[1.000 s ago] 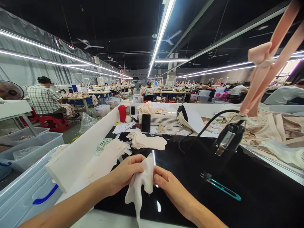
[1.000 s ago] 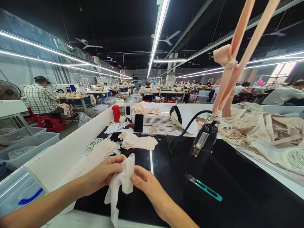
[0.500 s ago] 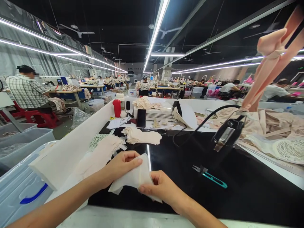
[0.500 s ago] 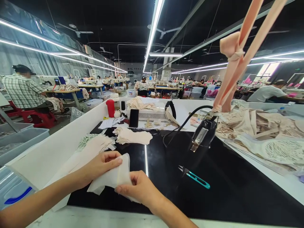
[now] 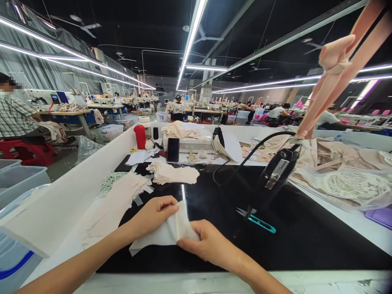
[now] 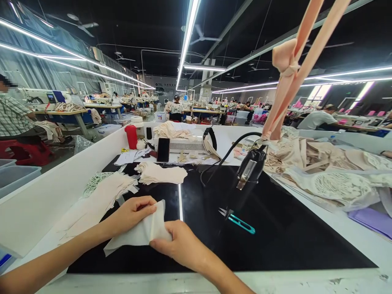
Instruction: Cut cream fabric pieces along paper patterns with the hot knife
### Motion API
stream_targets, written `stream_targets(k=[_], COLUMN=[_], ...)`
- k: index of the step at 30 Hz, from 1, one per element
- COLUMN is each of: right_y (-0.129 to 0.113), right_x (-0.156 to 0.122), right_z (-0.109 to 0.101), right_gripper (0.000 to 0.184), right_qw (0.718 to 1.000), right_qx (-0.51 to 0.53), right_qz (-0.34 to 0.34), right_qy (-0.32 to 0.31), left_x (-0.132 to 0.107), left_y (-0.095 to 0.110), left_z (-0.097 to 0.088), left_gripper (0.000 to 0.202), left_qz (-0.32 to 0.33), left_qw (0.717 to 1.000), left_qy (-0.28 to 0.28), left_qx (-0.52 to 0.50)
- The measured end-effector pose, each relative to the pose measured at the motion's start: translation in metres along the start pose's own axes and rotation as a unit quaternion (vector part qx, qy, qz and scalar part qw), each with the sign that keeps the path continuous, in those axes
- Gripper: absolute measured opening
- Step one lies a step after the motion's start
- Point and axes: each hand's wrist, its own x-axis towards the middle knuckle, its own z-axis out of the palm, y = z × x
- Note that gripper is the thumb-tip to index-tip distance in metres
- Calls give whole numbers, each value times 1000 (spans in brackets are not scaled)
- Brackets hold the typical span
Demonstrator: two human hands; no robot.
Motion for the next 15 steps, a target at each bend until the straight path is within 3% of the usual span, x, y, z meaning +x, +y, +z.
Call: stream_targets(k=[4, 6, 12, 14, 15], right_y=[5, 10, 32, 36, 37], right_x=[-10, -17, -45, -60, -68], right_z=[-15, -21, -31, -39, -44], right_gripper=[13, 10, 19, 24, 27], right_qw=[976, 966, 992, 987, 978], right_qx=[-171, -204, -74, -56, -48], right_qz=[-14, -6, 1, -21, -33], right_qy=[131, 157, 104, 149, 202], left_x=[10, 8, -9, -13, -15], left_y=[-1, 3, 16, 17, 17], left_z=[9, 18, 49, 53, 54], left_gripper=[21, 23, 20, 20, 21], left_qz=[46, 74, 140, 158, 166], left_qw=[992, 985, 956, 937, 930], left_qy=[35, 36, -43, -57, -60], left_qx=[111, 154, 256, 307, 323])
